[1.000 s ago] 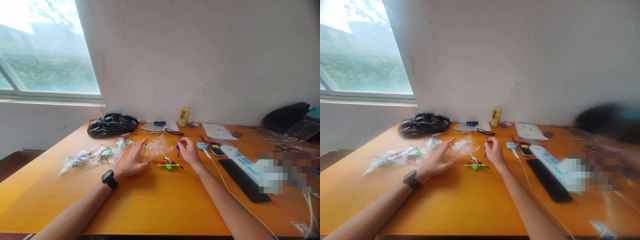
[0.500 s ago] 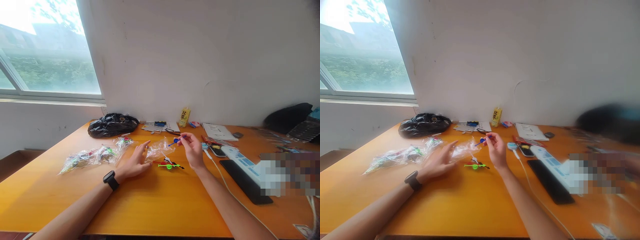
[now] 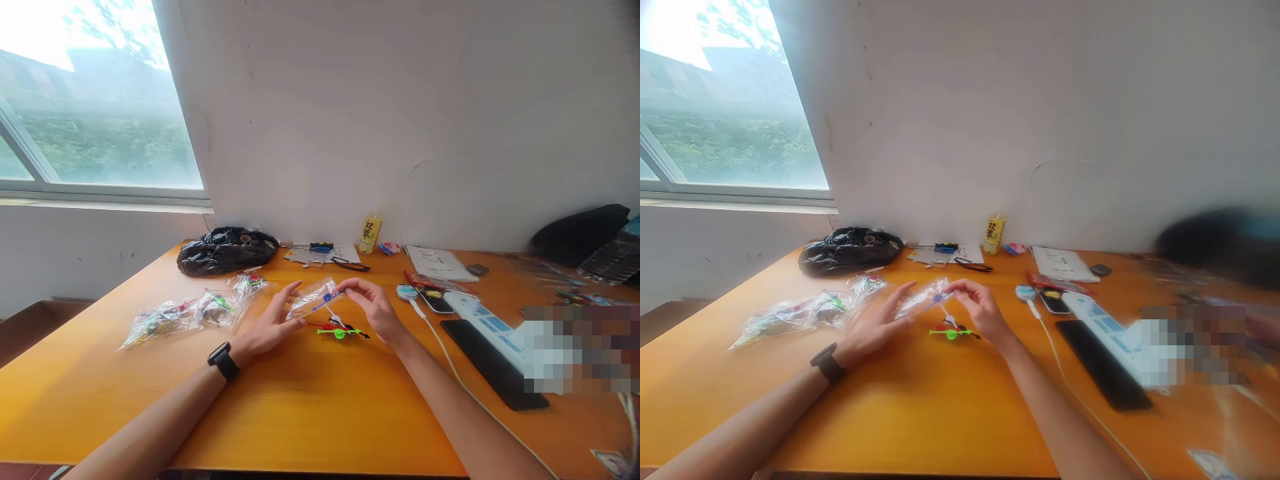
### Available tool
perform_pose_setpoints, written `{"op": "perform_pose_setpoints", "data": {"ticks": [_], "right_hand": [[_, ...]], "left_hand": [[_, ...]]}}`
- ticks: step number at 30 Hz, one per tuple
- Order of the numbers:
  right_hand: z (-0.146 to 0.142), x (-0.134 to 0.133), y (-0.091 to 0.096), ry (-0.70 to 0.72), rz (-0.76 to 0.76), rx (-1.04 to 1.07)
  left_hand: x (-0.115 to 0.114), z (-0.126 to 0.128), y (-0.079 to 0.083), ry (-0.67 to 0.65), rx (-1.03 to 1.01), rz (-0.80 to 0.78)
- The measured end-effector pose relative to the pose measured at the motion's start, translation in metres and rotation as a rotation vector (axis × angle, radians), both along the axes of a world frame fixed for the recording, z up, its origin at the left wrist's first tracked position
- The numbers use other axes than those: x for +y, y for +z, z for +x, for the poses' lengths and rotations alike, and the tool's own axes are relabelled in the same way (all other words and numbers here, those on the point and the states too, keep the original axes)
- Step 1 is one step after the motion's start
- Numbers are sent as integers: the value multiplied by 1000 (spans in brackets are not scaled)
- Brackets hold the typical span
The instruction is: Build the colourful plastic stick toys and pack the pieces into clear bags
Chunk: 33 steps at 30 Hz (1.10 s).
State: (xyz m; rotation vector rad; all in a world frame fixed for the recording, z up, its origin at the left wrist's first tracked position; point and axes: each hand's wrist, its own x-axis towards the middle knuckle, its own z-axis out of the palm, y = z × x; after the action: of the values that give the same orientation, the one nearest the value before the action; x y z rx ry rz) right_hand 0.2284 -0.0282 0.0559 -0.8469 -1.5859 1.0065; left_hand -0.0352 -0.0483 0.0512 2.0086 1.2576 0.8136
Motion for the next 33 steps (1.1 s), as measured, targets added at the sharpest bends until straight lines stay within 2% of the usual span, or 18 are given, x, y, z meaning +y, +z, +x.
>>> {"op": "perform_pose_setpoints", "data": {"ticks": [10,15,20,24,27,29,33], "right_hand": [[0,-4,-5,-101,125,-314],[-6,-4,-1,-42,133,-286],[-7,-14,23,11,144,-321],[-11,-24,52,109,101,-414],[-16,-19,69,194,61,-432],[-19,-9,73,213,63,-429],[-19,13,72,267,52,-402]], "left_hand": [[-1,1,5,13,-80,-121],[-1,0,9,-55,-138,-155],[5,-4,-3,-190,-337,-230],[15,-11,-20,-469,-648,-402],[20,-14,-28,-654,-725,-556],[23,-14,-32,-676,-758,-611],[26,-11,-38,-616,-813,-650]]}}
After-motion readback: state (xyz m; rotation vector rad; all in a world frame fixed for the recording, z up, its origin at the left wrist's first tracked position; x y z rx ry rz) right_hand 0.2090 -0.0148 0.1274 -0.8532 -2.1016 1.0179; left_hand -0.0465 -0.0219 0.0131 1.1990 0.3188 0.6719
